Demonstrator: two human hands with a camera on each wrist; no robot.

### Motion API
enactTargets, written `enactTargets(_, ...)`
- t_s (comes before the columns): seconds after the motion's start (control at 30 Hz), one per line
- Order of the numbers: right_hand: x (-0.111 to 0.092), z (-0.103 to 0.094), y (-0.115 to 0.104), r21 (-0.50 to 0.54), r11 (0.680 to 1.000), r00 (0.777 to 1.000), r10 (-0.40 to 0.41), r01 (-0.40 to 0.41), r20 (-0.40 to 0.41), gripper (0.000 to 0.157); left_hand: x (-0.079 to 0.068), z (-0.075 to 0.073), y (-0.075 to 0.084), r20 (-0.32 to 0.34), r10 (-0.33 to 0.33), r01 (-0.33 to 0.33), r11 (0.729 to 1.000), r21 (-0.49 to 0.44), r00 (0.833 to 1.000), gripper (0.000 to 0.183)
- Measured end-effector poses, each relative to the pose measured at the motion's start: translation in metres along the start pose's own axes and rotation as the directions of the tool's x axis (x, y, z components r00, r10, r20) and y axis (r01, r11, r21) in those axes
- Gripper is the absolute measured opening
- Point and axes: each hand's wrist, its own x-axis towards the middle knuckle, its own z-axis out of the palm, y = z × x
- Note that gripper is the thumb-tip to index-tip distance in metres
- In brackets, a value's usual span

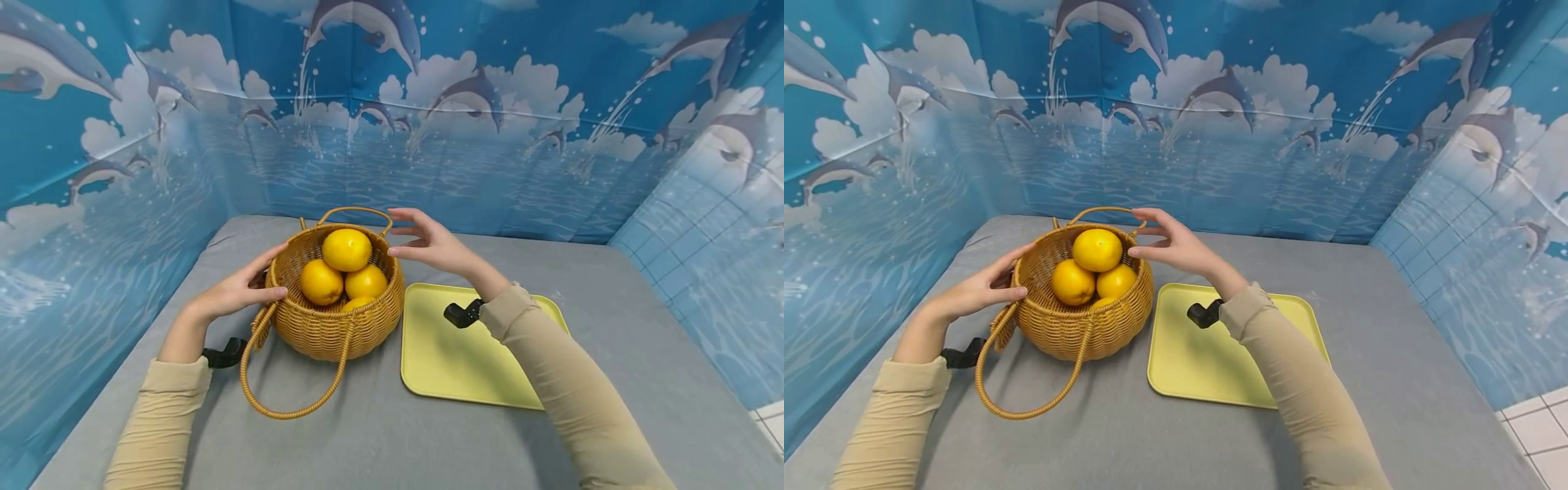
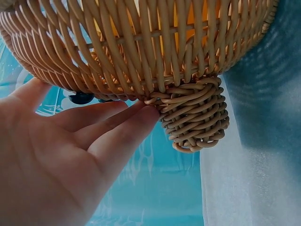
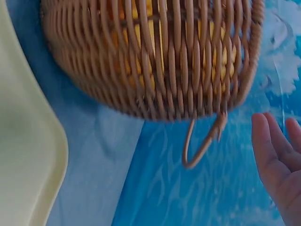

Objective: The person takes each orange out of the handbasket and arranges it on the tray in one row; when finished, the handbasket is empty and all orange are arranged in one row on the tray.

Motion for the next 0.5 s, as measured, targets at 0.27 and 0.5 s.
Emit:
enactTargets(0.27, 0.022, 0.019, -0.009, -0.087, 0.996, 0.998, 0.038, -0.033, 0.055, 0.063, 0.0, 0.0, 0.001, -0.007, -0.019, 0.019, 1.0, 0.012, 1.0, 0.079)
enactTargets(0.5, 0.03, 0.033, -0.015, -0.145, 0.987, 0.994, 0.075, -0.062, 0.082, 0.068, 0.0, 0.0, 0.0, -0.005, -0.014, 0.015, 1.0, 0.003, 1.0, 0.079)
